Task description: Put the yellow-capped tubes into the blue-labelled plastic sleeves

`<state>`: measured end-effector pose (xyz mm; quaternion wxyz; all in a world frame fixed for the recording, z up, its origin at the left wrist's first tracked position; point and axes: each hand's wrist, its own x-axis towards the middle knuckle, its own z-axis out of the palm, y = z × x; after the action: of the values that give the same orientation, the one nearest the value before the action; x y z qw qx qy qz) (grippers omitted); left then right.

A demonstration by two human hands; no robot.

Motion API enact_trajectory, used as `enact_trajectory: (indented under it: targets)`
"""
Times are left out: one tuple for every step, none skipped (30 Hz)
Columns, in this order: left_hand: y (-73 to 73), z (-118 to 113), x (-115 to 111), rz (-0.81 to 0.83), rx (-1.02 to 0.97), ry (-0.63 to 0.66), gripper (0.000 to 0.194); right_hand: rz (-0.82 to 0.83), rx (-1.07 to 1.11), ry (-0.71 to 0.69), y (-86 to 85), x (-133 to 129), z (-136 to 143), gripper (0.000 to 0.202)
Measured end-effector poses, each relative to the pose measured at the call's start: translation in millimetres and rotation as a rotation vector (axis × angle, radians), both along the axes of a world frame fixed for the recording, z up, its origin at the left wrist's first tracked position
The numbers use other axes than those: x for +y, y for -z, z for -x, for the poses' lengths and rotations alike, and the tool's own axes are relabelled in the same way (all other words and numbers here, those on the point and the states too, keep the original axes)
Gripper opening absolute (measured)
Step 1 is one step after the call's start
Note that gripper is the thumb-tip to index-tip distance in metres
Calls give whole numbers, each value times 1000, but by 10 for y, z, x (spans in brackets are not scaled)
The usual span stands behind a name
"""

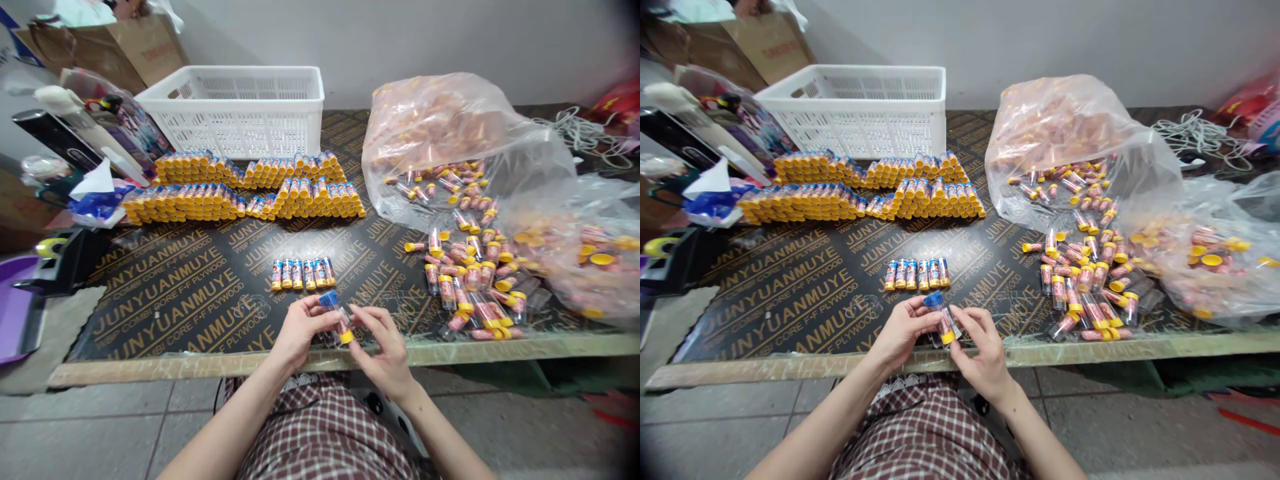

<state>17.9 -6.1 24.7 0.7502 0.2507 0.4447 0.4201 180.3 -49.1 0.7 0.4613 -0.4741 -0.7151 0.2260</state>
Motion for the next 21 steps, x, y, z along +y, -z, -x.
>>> enact_trajectory:
  targets:
    - [-10, -5, -19, 5, 8, 36, 36, -2, -1, -5, -8, 18, -4, 67]
    - [-22, -11, -36, 11, 16, 63, 34, 6, 6, -25, -18, 36, -9, 73]
    - [-33, -17, -51, 18, 23, 81, 33, 23, 21, -58, -28, 52, -15, 77]
    - [-45, -23, -64, 25, 27, 99, 32, 48, 41, -101, -38, 66, -21, 81]
    - [-56, -28, -75, 32, 29, 116, 32, 78, 63, -148, -45, 76, -28, 83]
    - [-66, -34, -83, 40, 30, 134, 32, 109, 79, -193, -50, 83, -36, 85]
    - [-73, -39, -90, 48, 32, 150, 31, 137, 88, -234, -51, 86, -44, 86]
    - [-78, -44, -96, 55, 33, 162, 31, 161, 91, -270, -49, 87, -52, 87]
    - [-80, -48, -102, 62, 34, 171, 31, 178, 91, -298, -44, 85, -59, 88]
    - [-80, -52, -107, 69, 36, 176, 30, 191, 91, -316, -37, 81, -65, 88]
    - [-77, -55, -113, 76, 39, 177, 30, 199, 94, -326, -29, 76, -69, 88]
    - [-72, -58, -119, 81, 42, 177, 30, 203, 99, -328, -21, 71, -70, 88]
    - [-67, -61, -124, 85, 45, 177, 30, 204, 107, -323, -13, 66, -70, 87]
    - [-61, -63, -129, 85, 48, 178, 30, 201, 115, -314, -6, 62, -68, 87]
    - [-57, -64, -133, 82, 49, 179, 30, 197, 123, -306, 0, 58, -65, 87]
    - [-54, -65, -135, 79, 49, 179, 31, 193, 130, -300, 4, 54, -61, 87]
    - [-53, -66, -136, 77, 49, 179, 31, 188, 138, -295, 8, 52, -56, 87]
    - [-53, -66, -136, 77, 51, 178, 32, 185, 147, -291, 11, 50, -51, 87]
    - [-55, -67, -136, 79, 53, 178, 32, 182, 155, -287, 13, 48, -47, 87]
    - [-58, -67, -136, 81, 55, 176, 33, 181, 162, -282, 14, 48, -41, 87]
    - [-62, -67, -136, 83, 56, 175, 33, 179, 168, -277, 14, 47, -36, 87]
